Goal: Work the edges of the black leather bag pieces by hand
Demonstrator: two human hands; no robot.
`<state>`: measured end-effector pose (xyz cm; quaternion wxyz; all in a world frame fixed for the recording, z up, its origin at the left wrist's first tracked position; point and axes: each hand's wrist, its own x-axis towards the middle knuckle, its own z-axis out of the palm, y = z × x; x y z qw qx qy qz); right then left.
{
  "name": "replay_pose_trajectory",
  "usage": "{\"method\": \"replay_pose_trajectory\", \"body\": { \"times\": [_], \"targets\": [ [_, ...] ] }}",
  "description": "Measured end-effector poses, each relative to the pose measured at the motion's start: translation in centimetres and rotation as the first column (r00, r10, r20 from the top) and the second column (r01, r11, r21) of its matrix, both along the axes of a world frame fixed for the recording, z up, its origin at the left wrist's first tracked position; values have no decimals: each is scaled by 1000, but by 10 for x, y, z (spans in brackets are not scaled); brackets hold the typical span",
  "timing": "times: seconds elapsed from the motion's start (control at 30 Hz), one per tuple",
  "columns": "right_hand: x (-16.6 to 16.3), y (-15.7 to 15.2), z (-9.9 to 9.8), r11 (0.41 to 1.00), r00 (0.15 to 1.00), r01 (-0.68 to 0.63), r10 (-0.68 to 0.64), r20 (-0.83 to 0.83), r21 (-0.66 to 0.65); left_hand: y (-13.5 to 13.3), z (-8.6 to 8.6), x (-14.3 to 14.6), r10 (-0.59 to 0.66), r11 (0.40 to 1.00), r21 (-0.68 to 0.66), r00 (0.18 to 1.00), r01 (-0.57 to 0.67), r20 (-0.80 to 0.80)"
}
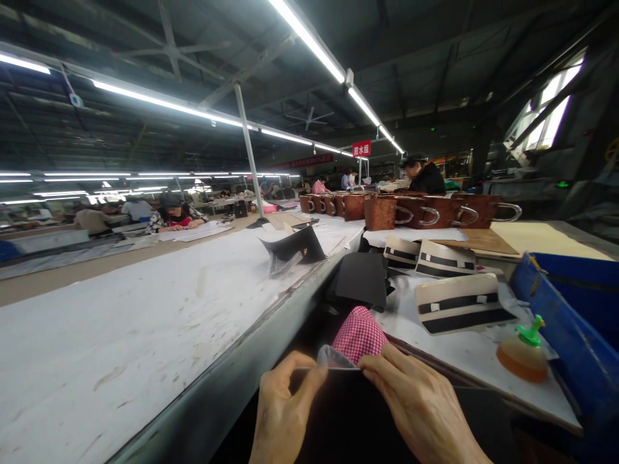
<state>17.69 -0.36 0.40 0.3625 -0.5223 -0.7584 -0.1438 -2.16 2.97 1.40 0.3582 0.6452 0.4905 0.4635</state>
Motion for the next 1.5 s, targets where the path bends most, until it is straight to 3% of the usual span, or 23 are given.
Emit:
{"method": "replay_pose_trajectory", "body": {
  "times": [0.13, 0.27, 0.3, 0.37, 0.47, 0.57, 0.7, 0.83, 0.9, 0.97, 1.03, 1.1, 1.2, 1.27, 1.3, 1.5],
  "targets": [
    [-3, 3, -2, 999, 1000, 15, -15, 15, 44, 6, -5, -6, 34, 988, 156, 966, 7, -257],
    [-8, 5, 0, 996, 999, -10, 7, 40, 86, -1, -6, -1, 140, 919, 392, 886, 51, -442],
    [-9, 5, 1, 996, 998, -28, 24, 50, 82, -4, -3, 4, 125, 910, 399, 843, 112, -522],
    [-13, 5, 4, 995, 995, -68, 63, 73, 79, -7, 3, 17, 18, 928, 280, 722, 245, -691],
    [-17, 5, 5, 992, 991, -90, 81, 104, 87, -5, 10, 34, -63, 967, 103, 608, 234, -791],
    [-12, 4, 5, 991, 992, -67, 53, 117, 117, 5, 10, 36, -31, 983, 89, 627, 159, -778],
    [16, -13, 3, 985, 993, 1, -21, 115, 174, 15, 6, 19, -47, 988, 67, 679, 142, -733],
    [56, -31, -6, 955, 986, 163, -152, -64, 247, 16, 9, -1, -58, 991, 52, 751, 122, -658],
    [71, -30, -13, 969, 966, 176, -137, -218, 171, 16, 9, -7, -51, 991, 67, 777, 119, -627],
    [77, -22, -19, 994, 933, 96, -75, -352, 44, 15, 8, -10, -30, 988, 103, 798, 115, -601],
    [77, -11, -24, 999, 878, 29, -37, -477, -24, 13, 7, -12, -27, 982, 141, 823, 129, -568],
    [73, -3, -26, 998, 769, -25, -20, -639, -60, 10, 8, -13, -62, 972, 163, 854, 169, -517],
    [65, -2, -23, 953, 438, -236, -71, -896, -191, 1, 15, -14, -160, 945, 187, 878, 269, -451],
    [62, -7, -19, 920, 229, -316, -162, -960, -231, -6, 22, -15, -227, 921, 194, 870, 338, -437],
    [62, -10, -16, 918, 167, -318, -191, -967, -237, -8, 26, -15, -257, 910, 189, 860, 369, -440],
    [63, -19, -8, 949, 42, -234, -209, -977, -213, -17, 38, -16, -346, 852, 218, 824, 476, -448]
  ]
}}
